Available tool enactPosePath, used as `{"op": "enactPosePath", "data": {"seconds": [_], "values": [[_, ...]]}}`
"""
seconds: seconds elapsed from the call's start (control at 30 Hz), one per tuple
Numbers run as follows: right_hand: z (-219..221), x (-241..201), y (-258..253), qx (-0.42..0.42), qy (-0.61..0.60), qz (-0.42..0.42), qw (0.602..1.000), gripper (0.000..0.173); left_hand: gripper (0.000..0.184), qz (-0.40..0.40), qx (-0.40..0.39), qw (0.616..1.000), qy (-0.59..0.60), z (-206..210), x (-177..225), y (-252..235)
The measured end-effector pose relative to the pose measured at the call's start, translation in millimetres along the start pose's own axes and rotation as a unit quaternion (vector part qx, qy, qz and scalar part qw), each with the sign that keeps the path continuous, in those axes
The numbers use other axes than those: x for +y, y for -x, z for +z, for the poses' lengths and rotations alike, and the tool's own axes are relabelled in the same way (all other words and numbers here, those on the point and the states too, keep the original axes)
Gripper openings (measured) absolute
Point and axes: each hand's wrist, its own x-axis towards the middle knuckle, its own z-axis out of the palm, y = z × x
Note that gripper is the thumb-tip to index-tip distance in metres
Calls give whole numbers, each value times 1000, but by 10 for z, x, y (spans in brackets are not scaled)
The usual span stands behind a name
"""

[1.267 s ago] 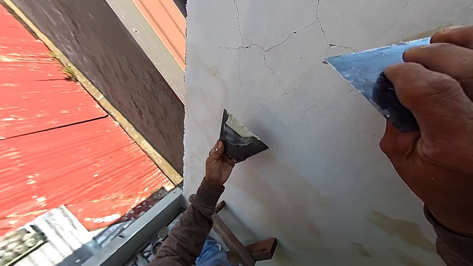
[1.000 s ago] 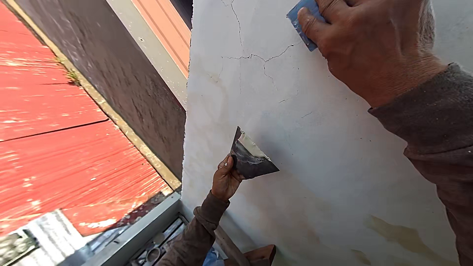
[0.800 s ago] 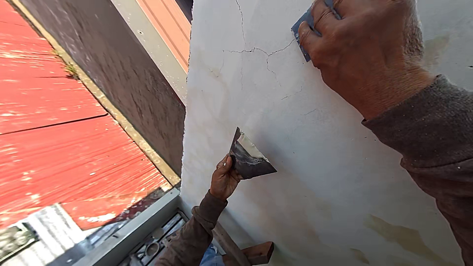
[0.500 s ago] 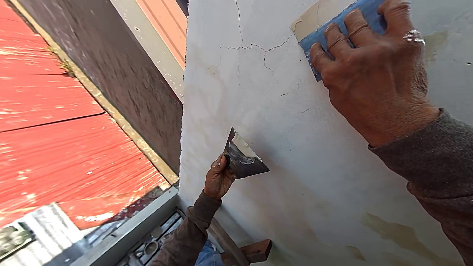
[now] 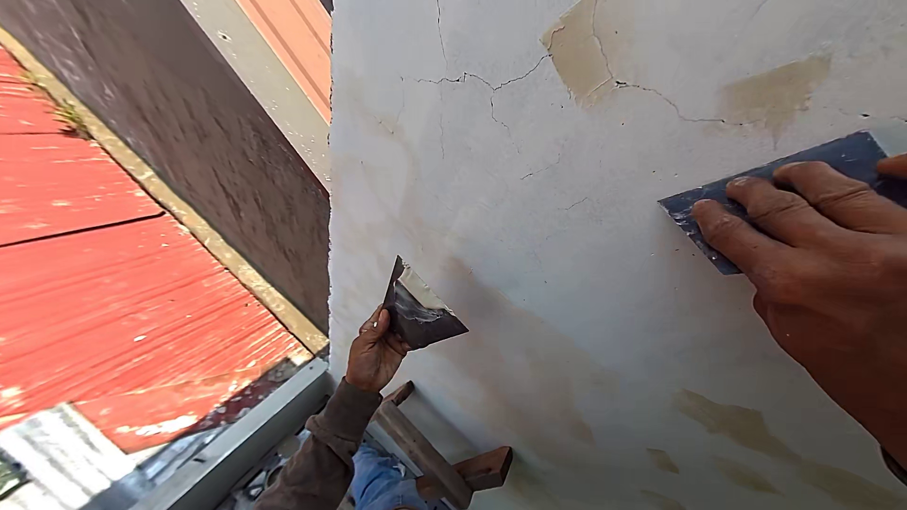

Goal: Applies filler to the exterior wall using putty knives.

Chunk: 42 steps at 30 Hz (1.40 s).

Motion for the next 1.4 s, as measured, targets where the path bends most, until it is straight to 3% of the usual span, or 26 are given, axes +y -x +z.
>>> {"op": "enactPosePath", "data": {"seconds": [0.1,0.17,0.33,0.47,0.5,0.53,0.57,0.63,0.73,0.8,0.93,1.1,1.27,1.4], "values": [[-43,-114,-250,102,1,-16,995,45,28,-21,-10,1000,-1,95,-60,-76],[-47,-191,-574,126,-2,-51,991,43,29,-30,-45,998,10,167,-99,-131],[-27,-509,-1605,123,62,-85,987,35,30,-24,-123,992,12,242,-68,-153],[26,-639,-2139,19,90,-97,991,26,30,-18,-90,996,13,92,5,-74],[324,-543,-2222,79,60,-104,990,27,29,-16,-75,997,12,38,17,-59],[871,-375,-2375,239,11,-121,963,27,29,-13,-61,998,13,-25,18,-53],[1176,-240,-2447,294,1,-132,947,26,29,-10,-49,999,13,-85,12,-44],[1144,-97,-2243,234,5,-154,960,20,30,-10,-35,999,8,-165,15,-28],[256,-294,-1530,31,-18,-132,991,19,30,-10,-26,1000,9,-187,30,-47],[-1,-383,-1183,-26,-7,-102,994,28,29,-10,-32,999,8,-160,39,-80],[-73,-325,-698,-17,10,-75,997,29,30,-14,-61,998,13,-124,102,-104],[58,-381,-689,113,15,7,993,44,29,-27,-43,999,10,-68,73,-144],[605,-695,-895,34,108,88,990,51,29,-51,-105,993,25,44,-20,-223],[299,-941,-643,9,45,81,996,44,27,-36,-104,994,16,-51,127,-102]]}}
